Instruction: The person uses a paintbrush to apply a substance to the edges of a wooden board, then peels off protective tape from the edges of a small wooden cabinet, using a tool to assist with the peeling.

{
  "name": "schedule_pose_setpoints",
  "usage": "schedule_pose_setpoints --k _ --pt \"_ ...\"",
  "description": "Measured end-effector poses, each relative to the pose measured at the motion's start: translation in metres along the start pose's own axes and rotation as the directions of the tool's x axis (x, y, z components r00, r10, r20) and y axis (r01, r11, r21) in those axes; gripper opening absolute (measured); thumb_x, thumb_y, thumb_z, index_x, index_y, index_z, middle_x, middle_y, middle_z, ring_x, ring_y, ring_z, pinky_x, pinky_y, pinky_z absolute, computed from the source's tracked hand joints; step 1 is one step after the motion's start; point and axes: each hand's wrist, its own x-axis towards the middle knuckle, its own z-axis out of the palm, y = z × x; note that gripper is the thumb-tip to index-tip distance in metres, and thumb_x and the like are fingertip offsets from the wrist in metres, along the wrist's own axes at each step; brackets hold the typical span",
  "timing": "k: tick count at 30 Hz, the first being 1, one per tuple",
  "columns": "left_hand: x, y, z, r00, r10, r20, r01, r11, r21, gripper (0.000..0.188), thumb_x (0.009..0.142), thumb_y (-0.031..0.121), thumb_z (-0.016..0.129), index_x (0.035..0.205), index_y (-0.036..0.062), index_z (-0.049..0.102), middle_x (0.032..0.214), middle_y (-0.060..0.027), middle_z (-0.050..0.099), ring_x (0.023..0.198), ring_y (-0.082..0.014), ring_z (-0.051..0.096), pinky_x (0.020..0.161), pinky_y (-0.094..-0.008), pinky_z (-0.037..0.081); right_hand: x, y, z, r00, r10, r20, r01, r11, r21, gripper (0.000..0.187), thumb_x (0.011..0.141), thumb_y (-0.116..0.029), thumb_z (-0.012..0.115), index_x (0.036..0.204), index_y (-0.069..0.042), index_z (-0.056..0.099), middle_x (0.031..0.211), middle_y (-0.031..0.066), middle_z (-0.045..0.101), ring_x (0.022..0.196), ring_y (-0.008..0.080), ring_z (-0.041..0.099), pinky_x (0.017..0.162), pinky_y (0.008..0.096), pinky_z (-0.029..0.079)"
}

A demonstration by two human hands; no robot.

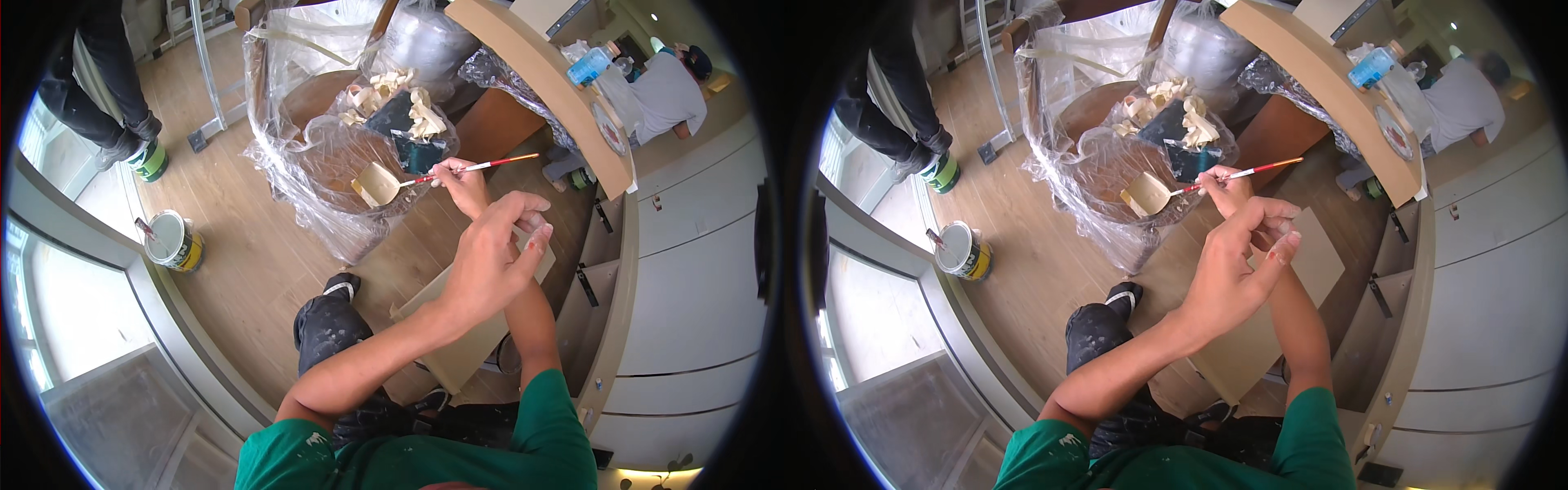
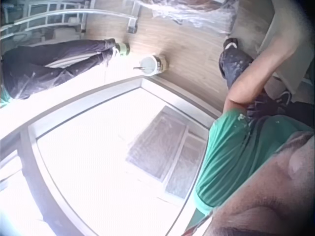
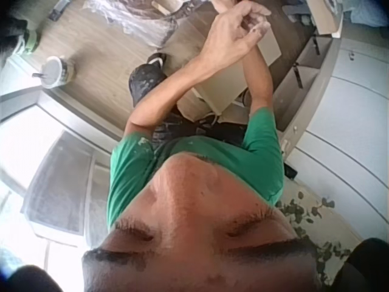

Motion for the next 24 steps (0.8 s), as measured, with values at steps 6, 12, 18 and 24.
schedule_pose_setpoints --k 6,12,18,24 --pt "0.005 -0.001 -0.005 1.0 0.021 -0.018 -0.022 1.0 -0.009 0.025 0.095 0.005 0.067 0.118 -0.004 0.061 0.094 -0.0144 0.069 0.088 -0.0238 0.071 0.081 -0.0355 0.055 -0.01 0.004 0.0 0.997 0.072 -0.007 -0.071 0.994 0.08 0.019 0.101 -0.021 0.07 0.09 -0.005 0.069 0.077 -0.0044 0.062 0.07 0.004 0.047 0.063 0.0257 0.038" --pt "0.015 0.006 -0.025 0.997 -0.024 -0.07 0.027 0.999 0.045 0.022 0.099 0.008 0.066 0.12 0.0006 0.064 0.105 -0.0061 0.069 0.098 -0.0122 0.065 0.085 -0.0284 0.051 -0.034 -0.059 -0.003 0.993 0.122 0.007 -0.111 0.875 0.47 0.018 0.098 -0.021 0.067 0.11 -0.008 0.071 0.094 -0.0001 0.07 0.083 0.0115 0.067 0.074 0.0242 0.052" --pt "0.03 -0.003 -0.048 0.978 0.007 -0.209 -0.026 0.996 -0.088 0.023 0.104 0.01 0.062 0.124 -0.0001 0.062 0.105 -0.0079 0.072 0.095 -0.0108 0.065 0.083 -0.0255 0.051 -0.049 -0.017 -0.034 0.985 0.13 -0.114 -0.09 0.949 0.302 0.028 0.107 -0.027 0.059 0.107 -0.003 0.074 0.091 0.0058 0.076 0.079 0.0111 0.069 0.073 0.0268 0.052" --pt "0.038 -0.012 -0.082 0.948 -0.045 -0.316 0.029 0.998 -0.056 0.024 0.104 0.018 0.061 0.122 0.0018 0.064 0.104 -0.0046 0.07 0.091 -0.0109 0.065 0.083 -0.0264 0.051 -0.18 -0.003 -0.064 0.948 0.317 -0.018 -0.16 0.526 0.835 0.042 0.107 -0.037 0.059 0.121 0.001 0.069 0.101 0.0086 0.074 0.091 0.014 0.066 0.081 0.0283 0.051"
